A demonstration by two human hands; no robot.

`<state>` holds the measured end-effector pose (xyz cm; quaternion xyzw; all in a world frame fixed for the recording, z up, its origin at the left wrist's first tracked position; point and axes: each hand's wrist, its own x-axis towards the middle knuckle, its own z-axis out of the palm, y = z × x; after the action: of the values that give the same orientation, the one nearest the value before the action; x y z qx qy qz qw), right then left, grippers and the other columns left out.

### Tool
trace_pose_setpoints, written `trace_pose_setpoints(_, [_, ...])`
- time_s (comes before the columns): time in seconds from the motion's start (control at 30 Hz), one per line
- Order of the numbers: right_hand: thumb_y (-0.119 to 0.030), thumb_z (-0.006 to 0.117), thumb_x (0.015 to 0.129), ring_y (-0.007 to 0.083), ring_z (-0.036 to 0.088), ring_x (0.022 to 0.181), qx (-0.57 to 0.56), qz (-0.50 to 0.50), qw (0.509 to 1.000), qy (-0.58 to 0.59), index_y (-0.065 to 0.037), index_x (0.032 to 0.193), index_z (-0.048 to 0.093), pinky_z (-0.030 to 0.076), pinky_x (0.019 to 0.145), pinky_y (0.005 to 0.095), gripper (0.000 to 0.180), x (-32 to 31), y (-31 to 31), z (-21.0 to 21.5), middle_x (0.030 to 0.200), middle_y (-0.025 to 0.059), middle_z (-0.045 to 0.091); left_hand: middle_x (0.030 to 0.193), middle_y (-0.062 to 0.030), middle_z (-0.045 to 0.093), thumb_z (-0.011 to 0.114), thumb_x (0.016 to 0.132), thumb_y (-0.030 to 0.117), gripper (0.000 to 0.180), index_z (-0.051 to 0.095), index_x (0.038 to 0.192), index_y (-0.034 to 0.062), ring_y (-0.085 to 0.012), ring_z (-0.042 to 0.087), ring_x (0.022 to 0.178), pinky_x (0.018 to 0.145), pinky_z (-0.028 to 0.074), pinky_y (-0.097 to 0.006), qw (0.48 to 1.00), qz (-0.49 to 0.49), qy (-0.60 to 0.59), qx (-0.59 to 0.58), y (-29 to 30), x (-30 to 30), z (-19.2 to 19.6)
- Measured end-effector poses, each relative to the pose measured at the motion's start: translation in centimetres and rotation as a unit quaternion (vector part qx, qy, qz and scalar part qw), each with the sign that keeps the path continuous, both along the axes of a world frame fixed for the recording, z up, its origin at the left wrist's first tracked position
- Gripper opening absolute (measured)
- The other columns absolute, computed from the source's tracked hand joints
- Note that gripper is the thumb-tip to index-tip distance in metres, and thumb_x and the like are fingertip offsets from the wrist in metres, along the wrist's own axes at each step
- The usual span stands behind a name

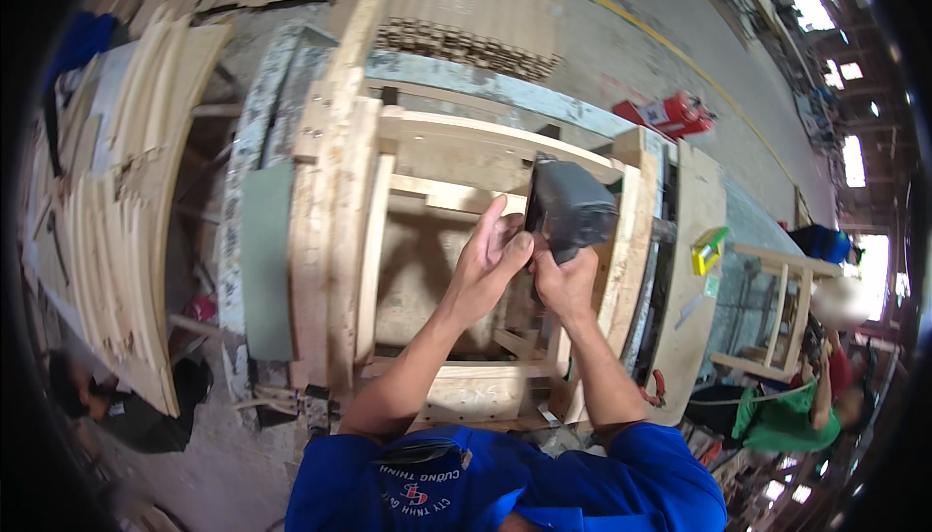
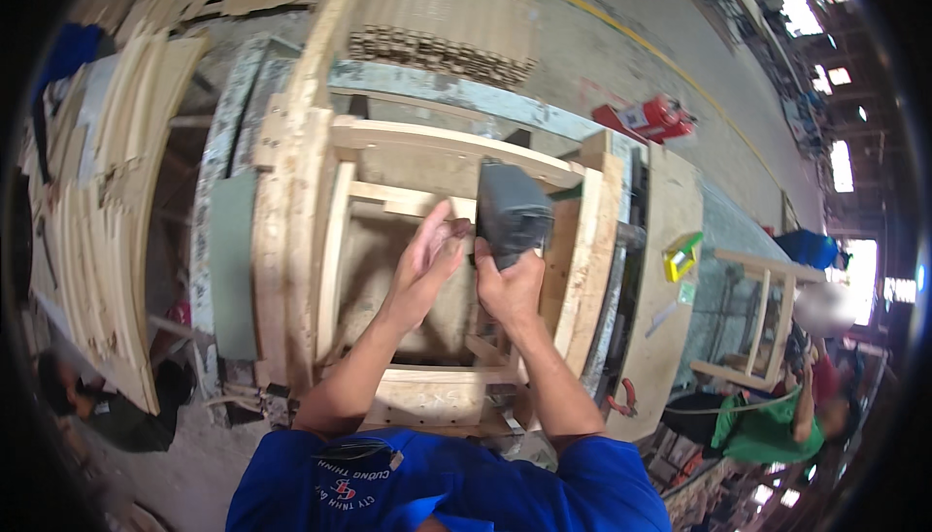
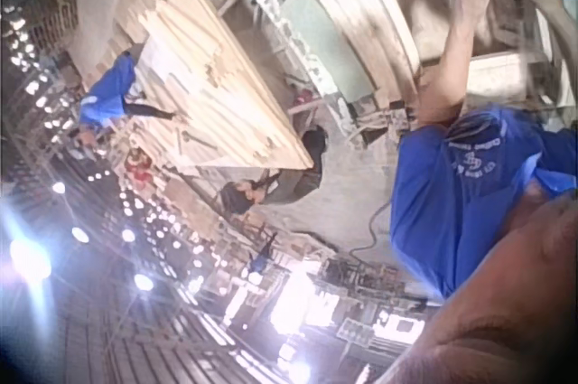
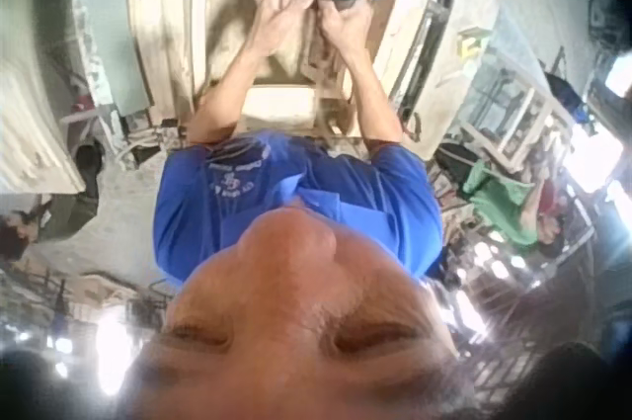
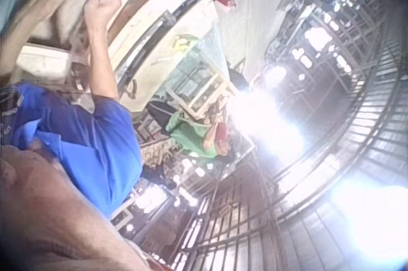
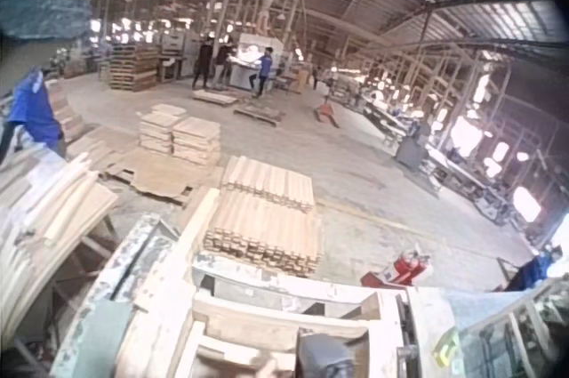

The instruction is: The person assembles wooden chair frames on a workbench in a factory. They position wooden parts, use a nail gun to fasten joints, and hand off completed frames to a coworker.

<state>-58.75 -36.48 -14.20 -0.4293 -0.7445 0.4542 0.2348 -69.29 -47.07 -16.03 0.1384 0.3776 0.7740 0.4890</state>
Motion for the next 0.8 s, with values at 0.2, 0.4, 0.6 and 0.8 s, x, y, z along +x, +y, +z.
trace_pose_setpoints(0.2, [-0.006,0.077,0.07,0.0312,0.072,0.078,0.381,0.359,0.833,-0.179,-0.002,0.14,0.052,0.052,0.073,0.0427,0.074,-7.3,-2.3,2.0,0.086,0.0142,0.071,0.137,-0.0137,0.056,0.074,0.097,0.026,0.078,0.032,0.158,0.0005,-0.022,0.057,0.124,0.11,0.046,-0.039,0.969,0.205,-0.135,-0.023,-6.7,-4.8,3.6])
trace_pose_setpoints(0.4, [-0.006,0.075,0.072,0.0311,0.072,0.076,0.418,0.388,0.799,-0.191,-0.002,0.136,0.053,0.05,0.071,0.0418,0.068,-11.0,-2.8,-0.7,0.086,0.014,0.07,0.128,-0.0086,0.061,0.07,0.095,0.015,0.057,0.049,0.146,0.0011,-0.0167,0.058,0.116,0.104,0.045,-0.034,0.956,0.236,-0.173,0.006,-7.5,-7.7,1.0])
trace_pose_setpoints(0.6, [-0.008,0.076,0.072,0.0333,0.071,0.078,0.397,0.388,0.801,-0.224,-0.001,0.134,0.052,0.05,0.073,0.043,0.067,-12.1,-2.5,-1.5,0.085,0.0149,0.069,0.13,-0.009,0.06,0.07,0.096,0.019,0.057,0.048,0.147,0.0014,-0.0161,0.058,0.118,0.104,0.045,-0.034,0.961,0.241,-0.138,0.004,-7.3,-8.8,0.7])
trace_pose_setpoints(0.8, [-0.012,0.075,0.08,0.0369,0.073,0.075,0.242,0.319,0.89,-0.22,-0.001,0.124,0.057,0.054,0.069,0.0444,0.049,-11.3,-3.7,0.1,0.08,0.0216,0.07,0.138,-0.01,0.059,0.064,0.105,0.039,0.063,0.045,0.151,0.0001,-0.0167,0.053,0.127,0.109,0.041,-0.035,0.943,0.252,-0.209,0.06,-8.0,-8.0,-1.5])
